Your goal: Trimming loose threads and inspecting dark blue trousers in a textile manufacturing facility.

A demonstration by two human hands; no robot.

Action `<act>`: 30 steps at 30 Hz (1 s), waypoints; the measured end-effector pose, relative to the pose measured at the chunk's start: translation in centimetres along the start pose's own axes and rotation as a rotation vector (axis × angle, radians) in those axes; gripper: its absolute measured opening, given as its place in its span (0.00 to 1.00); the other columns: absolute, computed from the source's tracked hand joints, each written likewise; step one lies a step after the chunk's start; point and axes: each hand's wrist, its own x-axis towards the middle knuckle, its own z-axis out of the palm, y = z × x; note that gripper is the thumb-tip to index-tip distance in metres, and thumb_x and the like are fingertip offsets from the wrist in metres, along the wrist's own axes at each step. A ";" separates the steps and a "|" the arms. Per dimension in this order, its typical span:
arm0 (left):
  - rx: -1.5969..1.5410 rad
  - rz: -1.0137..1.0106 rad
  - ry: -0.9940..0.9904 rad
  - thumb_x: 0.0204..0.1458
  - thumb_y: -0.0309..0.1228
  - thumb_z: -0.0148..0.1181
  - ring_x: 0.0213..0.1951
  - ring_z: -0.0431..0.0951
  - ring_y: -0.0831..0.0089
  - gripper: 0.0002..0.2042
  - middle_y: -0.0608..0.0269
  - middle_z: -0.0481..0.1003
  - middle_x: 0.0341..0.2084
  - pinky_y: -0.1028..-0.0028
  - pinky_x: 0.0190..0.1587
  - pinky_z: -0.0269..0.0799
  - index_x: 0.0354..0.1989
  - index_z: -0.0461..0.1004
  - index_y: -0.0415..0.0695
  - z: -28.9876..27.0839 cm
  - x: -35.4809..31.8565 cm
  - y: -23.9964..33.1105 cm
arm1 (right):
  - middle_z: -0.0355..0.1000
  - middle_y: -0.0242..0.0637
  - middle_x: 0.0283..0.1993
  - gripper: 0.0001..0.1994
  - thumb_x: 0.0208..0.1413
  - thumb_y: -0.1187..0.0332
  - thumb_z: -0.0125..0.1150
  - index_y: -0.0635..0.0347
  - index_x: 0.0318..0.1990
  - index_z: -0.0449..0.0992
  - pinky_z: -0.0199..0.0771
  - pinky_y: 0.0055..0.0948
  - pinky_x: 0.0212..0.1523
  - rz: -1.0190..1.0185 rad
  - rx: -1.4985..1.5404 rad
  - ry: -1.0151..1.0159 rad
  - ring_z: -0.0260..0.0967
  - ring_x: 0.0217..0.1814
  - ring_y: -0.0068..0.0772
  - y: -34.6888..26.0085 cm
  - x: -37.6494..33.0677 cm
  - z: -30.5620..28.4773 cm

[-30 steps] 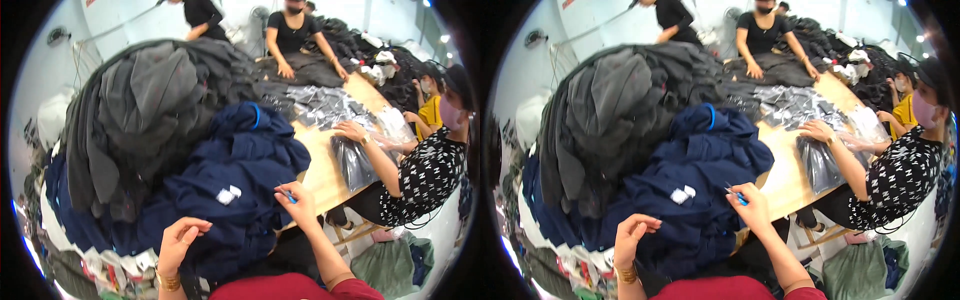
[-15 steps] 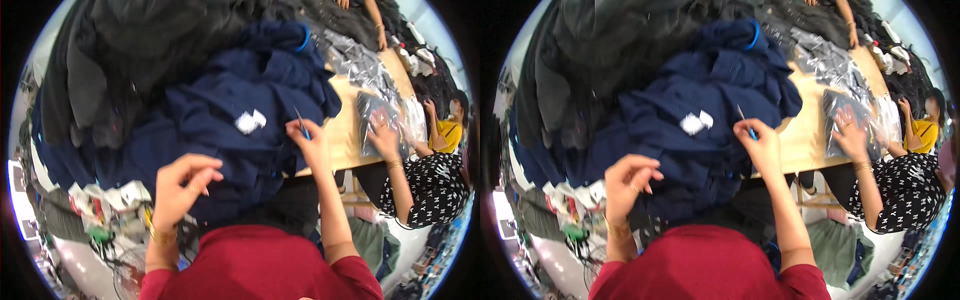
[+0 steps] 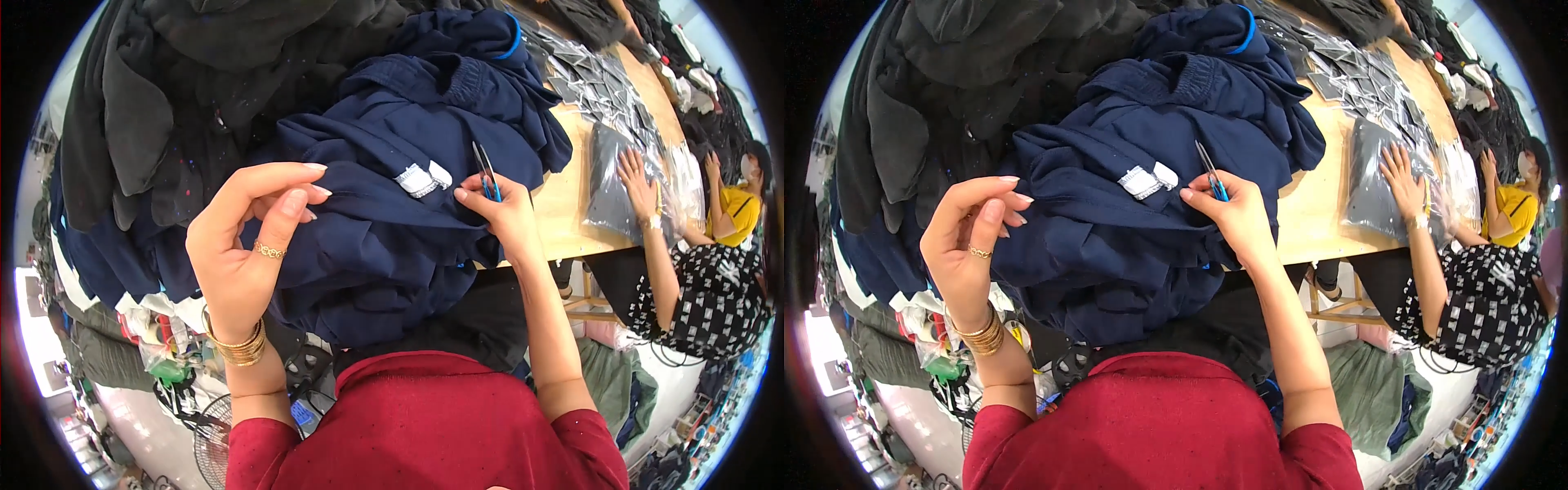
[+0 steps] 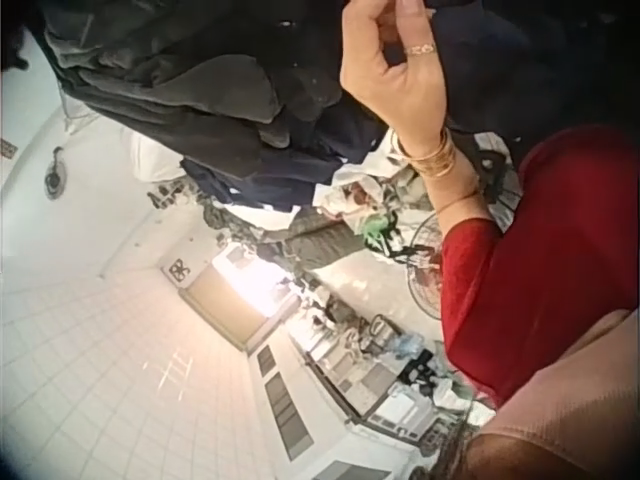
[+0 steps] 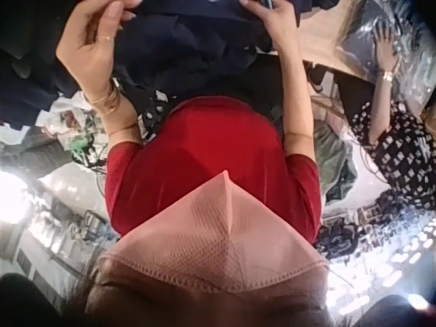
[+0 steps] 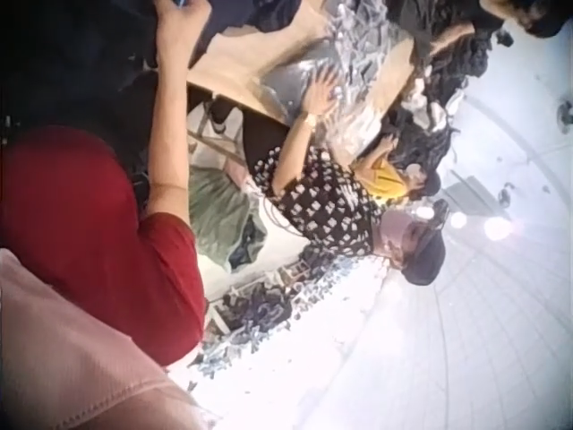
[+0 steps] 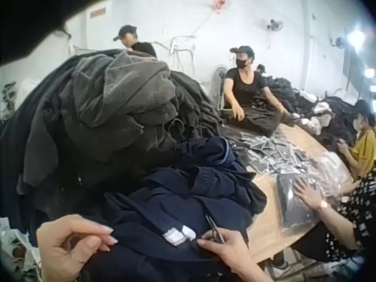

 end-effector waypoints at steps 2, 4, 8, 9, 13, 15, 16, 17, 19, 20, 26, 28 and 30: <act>0.004 0.017 0.013 0.51 0.20 0.55 0.30 0.78 0.77 0.06 0.60 0.77 0.29 0.83 0.33 0.70 0.36 0.75 0.35 0.6 0.6 0.0 | 0.65 0.23 0.23 0.08 0.47 0.68 0.64 0.63 0.29 0.74 0.58 0.16 0.30 -0.153 0.111 0.045 0.58 0.27 0.13 0.0 0.2 0.1; 0.010 0.054 0.033 0.50 0.21 0.55 0.30 0.77 0.77 0.06 0.60 0.77 0.29 0.83 0.33 0.69 0.35 0.76 0.36 1.2 1.3 0.7 | 0.64 0.23 0.25 0.08 0.48 0.69 0.62 0.63 0.28 0.71 0.56 0.16 0.31 -0.220 0.117 0.062 0.57 0.28 0.13 -1.1 -0.1 -0.3; -0.153 0.086 -0.183 0.51 0.24 0.56 0.37 0.75 0.75 0.06 0.62 0.75 0.34 0.79 0.38 0.69 0.37 0.76 0.39 3.7 5.7 -0.6 | 0.64 0.24 0.26 0.07 0.50 0.69 0.60 0.61 0.30 0.69 0.56 0.16 0.33 -0.230 0.234 0.005 0.56 0.31 0.13 -3.2 0.1 -0.5; -0.165 0.110 -0.223 0.51 0.26 0.55 0.40 0.74 0.69 0.07 0.59 0.76 0.34 0.75 0.43 0.69 0.37 0.76 0.40 4.4 6.4 -1.1 | 0.64 0.25 0.27 0.07 0.50 0.69 0.60 0.61 0.30 0.68 0.57 0.16 0.34 -0.231 0.255 -0.021 0.57 0.32 0.13 -3.8 -0.2 -0.2; 0.042 0.324 -0.578 0.47 0.32 0.60 0.43 0.73 0.63 0.11 0.59 0.75 0.36 0.69 0.47 0.67 0.38 0.74 0.42 6.8 7.7 -3.8 | 0.65 0.26 0.29 0.07 0.49 0.70 0.60 0.60 0.30 0.69 0.62 0.19 0.39 -0.373 0.183 -0.103 0.60 0.34 0.17 -3.9 -1.0 -0.1; 0.101 0.108 -0.806 0.48 0.40 0.61 0.27 0.73 0.70 0.13 0.64 0.73 0.19 0.72 0.35 0.68 0.26 0.74 0.41 6.7 7.5 -4.5 | 0.66 0.25 0.30 0.06 0.47 0.72 0.61 0.61 0.31 0.70 0.62 0.18 0.39 -0.331 0.222 -0.141 0.61 0.35 0.16 -4.3 -1.4 -0.4; 0.002 0.048 -0.831 0.48 0.42 0.61 0.23 0.70 0.74 0.16 0.64 0.71 0.17 0.74 0.31 0.67 0.23 0.72 0.40 6.3 7.6 -3.2 | 0.66 0.25 0.30 0.08 0.45 0.73 0.63 0.61 0.32 0.71 0.62 0.18 0.38 -0.337 0.241 -0.141 0.61 0.35 0.16 -4.2 -1.5 -0.6; 0.023 0.120 -0.790 0.48 0.42 0.61 0.20 0.68 0.78 0.17 0.64 0.70 0.16 0.75 0.27 0.65 0.22 0.71 0.39 6.1 7.9 -3.3 | 0.67 0.25 0.30 0.11 0.42 0.74 0.65 0.62 0.34 0.71 0.62 0.18 0.39 -0.274 0.221 -0.171 0.62 0.35 0.17 -4.7 -1.8 -0.9; 0.131 0.151 -0.722 0.48 0.42 0.60 0.19 0.68 0.75 0.17 0.62 0.69 0.14 0.74 0.26 0.64 0.20 0.70 0.39 4.8 8.7 -1.9 | 0.68 0.25 0.30 0.12 0.40 0.75 0.65 0.63 0.35 0.72 0.64 0.19 0.38 -0.353 0.085 -0.262 0.63 0.34 0.18 -4.5 -1.3 -1.2; 0.172 0.169 -0.694 0.47 0.42 0.60 0.19 0.69 0.70 0.17 0.59 0.70 0.14 0.72 0.26 0.65 0.19 0.71 0.39 4.1 9.5 -1.1 | 0.69 0.28 0.29 0.10 0.39 0.76 0.63 0.64 0.33 0.73 0.64 0.20 0.37 -0.388 -0.004 -0.227 0.64 0.33 0.19 -4.4 -0.6 -1.9; -0.397 -0.157 -0.309 0.50 0.37 0.60 0.19 0.61 0.90 0.13 0.78 0.65 0.14 0.84 0.22 0.56 0.20 0.71 0.43 -0.1 11.4 1.3 | 0.70 0.38 0.25 0.07 0.41 0.75 0.61 0.64 0.30 0.71 0.67 0.28 0.31 -0.706 -0.218 0.386 0.69 0.28 0.31 -12.2 3.6 -3.6; -0.513 -0.256 -0.319 0.51 0.35 0.57 0.20 0.62 0.89 0.10 0.78 0.66 0.16 0.84 0.23 0.57 0.20 0.70 0.46 0.7 10.6 -1.0 | 0.71 0.39 0.27 0.08 0.41 0.71 0.64 0.62 0.30 0.72 0.67 0.30 0.32 -0.810 -0.344 0.406 0.70 0.29 0.35 -11.5 6.4 -2.8; -0.736 -0.595 -0.499 0.50 0.33 0.57 0.25 0.70 0.84 0.07 0.74 0.71 0.22 0.79 0.29 0.66 0.23 0.73 0.46 2.8 8.0 -3.7 | 0.72 0.41 0.29 0.11 0.39 0.69 0.67 0.61 0.31 0.74 0.69 0.30 0.36 -0.708 -0.329 0.125 0.71 0.33 0.37 -8.0 8.6 -2.2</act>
